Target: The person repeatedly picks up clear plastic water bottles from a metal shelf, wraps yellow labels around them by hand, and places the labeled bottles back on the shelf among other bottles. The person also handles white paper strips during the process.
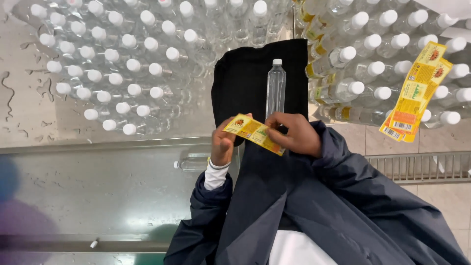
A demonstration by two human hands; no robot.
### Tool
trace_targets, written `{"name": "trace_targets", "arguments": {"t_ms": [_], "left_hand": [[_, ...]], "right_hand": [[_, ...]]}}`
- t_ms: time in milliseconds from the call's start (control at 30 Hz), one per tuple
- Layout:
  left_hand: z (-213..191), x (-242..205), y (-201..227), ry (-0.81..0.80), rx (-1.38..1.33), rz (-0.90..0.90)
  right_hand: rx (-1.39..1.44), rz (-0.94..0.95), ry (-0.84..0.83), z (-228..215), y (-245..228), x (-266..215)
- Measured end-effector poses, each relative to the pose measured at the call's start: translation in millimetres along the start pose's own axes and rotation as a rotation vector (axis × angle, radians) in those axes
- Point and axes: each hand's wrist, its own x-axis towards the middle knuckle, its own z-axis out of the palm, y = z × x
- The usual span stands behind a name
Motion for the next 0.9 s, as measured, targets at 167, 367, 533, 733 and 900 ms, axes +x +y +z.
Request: {"name": "trace_targets", "arguments": {"t_ms": [167,367,533,733,900], "left_hand": [[18.8,22.6,14.6,0.189,0.445,0.011],[43.7,19.2,-20.6,0.325,0.376,-0.03],[36.6,24.3,-77.3,0.44,0.425,-0.052],[5.3,15.5,-113.2,0.619,0.321,-0.18],[-3.5,6.3,-124.0,0.668,0.099,-0.245]], "right_hand": [[0.112,0.152,0.007,-35.1,8.8,-4.9],[0.524,0.217,0.431,-26.3,75.0,-24.8],[0.824,0.239,0.726,18.2,146.4,-24.3],[0.839,0.298,0.803,52.7,201.9,-29.2],[0.869,0.303,0.792,59.5,210.9,-32.5]]}}
